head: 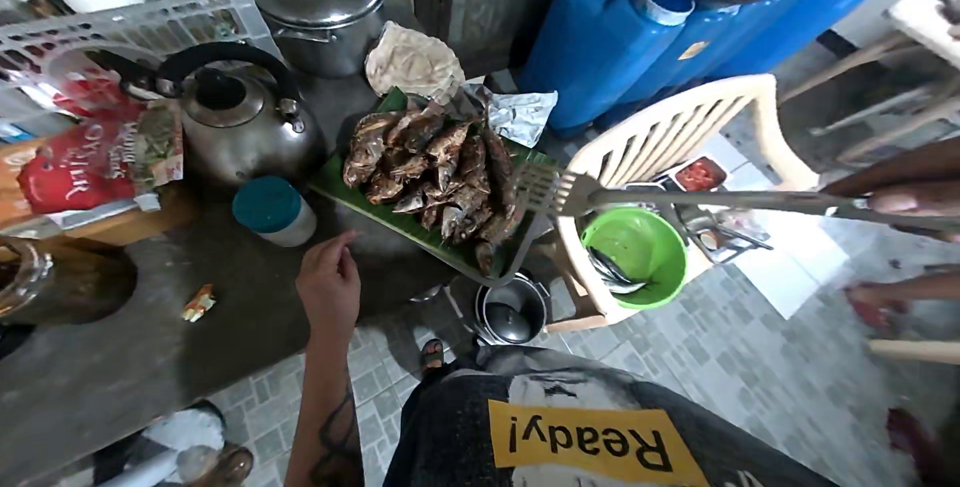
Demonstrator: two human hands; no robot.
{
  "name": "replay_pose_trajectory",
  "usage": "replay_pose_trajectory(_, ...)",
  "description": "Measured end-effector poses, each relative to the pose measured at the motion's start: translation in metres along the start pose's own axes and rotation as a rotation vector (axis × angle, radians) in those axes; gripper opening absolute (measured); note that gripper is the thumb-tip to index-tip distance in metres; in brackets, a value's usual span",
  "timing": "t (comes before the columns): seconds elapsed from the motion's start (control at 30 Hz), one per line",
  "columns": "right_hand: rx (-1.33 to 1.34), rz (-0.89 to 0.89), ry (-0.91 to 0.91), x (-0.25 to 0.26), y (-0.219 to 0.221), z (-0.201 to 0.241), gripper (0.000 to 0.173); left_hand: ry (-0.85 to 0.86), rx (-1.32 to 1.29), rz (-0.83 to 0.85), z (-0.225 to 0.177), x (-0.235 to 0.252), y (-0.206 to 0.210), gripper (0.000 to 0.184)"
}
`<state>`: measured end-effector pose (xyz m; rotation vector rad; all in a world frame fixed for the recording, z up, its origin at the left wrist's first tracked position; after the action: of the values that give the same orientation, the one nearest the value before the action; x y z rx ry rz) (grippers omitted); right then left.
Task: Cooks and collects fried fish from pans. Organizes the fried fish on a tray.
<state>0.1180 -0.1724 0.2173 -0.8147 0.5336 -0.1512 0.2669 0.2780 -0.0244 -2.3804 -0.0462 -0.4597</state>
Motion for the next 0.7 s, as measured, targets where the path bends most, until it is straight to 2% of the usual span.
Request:
replay_pose_trajectory(0.1,-0.039,-0.027,0.016,0.005,0.011,-0.001,0.022,0.026,0.003,-0.013,-0.003,0.002,0.003,0.024)
replay_pose_trajectory(0.2,-0.079,0.119,-0.087,0.034,0.023,-0.015,0.022,0.085,-0.017,-0.040,-0.010,0.005,0.009,0.024)
replay_pose_trajectory(0.33,-0.102,0.250,-0.078,0.052,0.036,-0.006,0.024,0.121,-0.040,-0.043,-0.014,0.004,0.013,0.024)
replay_pose_trajectory(0.53,-0.002,0.395,-0.145,0.040,0.040,-0.009,0.023,0.096,-0.028,-0.037,-0.009,-0.003,0.004,0.023)
replay_pose_trajectory(0.7,0.021,0.392,-0.128,0.034,0.046,-0.014,0.020,0.049,-0.016,-0.025,0.002,-0.010,-0.002,0.024)
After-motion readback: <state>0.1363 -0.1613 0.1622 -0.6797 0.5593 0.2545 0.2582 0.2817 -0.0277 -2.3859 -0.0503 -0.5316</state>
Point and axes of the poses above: each hand's wrist, its own x-axis towards the middle knuckle, its own y-axis out of the palm, z = x × y, the point moved 5 cm from there along x, towards the middle knuckle, and after that the axes turned 1 degree about z, right-handed, at the moved point
